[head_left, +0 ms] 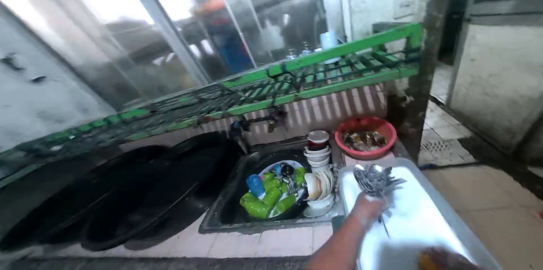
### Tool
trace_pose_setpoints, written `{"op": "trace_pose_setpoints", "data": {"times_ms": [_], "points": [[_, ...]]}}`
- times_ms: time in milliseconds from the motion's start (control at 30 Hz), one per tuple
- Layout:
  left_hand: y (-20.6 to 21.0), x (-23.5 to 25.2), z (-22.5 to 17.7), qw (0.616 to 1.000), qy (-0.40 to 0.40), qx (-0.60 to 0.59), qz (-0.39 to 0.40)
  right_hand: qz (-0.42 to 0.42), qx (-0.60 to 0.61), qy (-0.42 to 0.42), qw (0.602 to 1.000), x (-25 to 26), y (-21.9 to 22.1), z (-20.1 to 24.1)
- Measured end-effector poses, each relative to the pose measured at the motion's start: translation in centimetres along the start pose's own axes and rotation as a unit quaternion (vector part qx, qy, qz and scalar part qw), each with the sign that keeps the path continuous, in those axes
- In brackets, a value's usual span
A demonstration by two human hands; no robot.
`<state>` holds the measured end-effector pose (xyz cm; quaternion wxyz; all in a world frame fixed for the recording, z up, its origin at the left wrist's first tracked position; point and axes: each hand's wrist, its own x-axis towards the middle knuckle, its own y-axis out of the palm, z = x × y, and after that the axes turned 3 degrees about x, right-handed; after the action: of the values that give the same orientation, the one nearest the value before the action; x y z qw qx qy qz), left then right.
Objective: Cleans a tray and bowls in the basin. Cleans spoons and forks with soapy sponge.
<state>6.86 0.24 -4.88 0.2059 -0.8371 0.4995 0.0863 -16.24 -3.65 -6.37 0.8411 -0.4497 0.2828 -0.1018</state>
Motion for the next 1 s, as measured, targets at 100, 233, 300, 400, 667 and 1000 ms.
{"op": "trace_pose_setpoints", "data": {"times_ms": [100,233,300,400,667,1000], "points": [[0.2,0.2,0.6,1.0,0.003,0.011,0.01,-0.009,0.01,0.025,1.0,-0.5,-0.5,0.8],[-0.2,-0.4,-0.1,0.999,0.014,0.027,0.035,-0.022,0.018,0.038,0.999,-0.8,-0.8,1.5],[-0.2,-0.7,-0.3,0.999,0.007,0.003,0.034,-0.032,0.033,0.018,0.999,-0.7,-0.7,1.3],[-0.1,-0.2,-0.7,0.993,0.051,-0.104,0.004,-0.133,0.094,-0.029,0.986,-0.5,-0.6,0.8],[-0.8,-3.7,-1.2,0.976,-0.04,-0.191,0.096,-0.26,0.495,0.061,0.827,-1.1,-4.2,2.4],[-0.2,-5.8,-1.3,0.984,-0.054,-0.149,0.079,-0.344,0.593,0.086,0.723,3.0,-5.9,4.8]]}}
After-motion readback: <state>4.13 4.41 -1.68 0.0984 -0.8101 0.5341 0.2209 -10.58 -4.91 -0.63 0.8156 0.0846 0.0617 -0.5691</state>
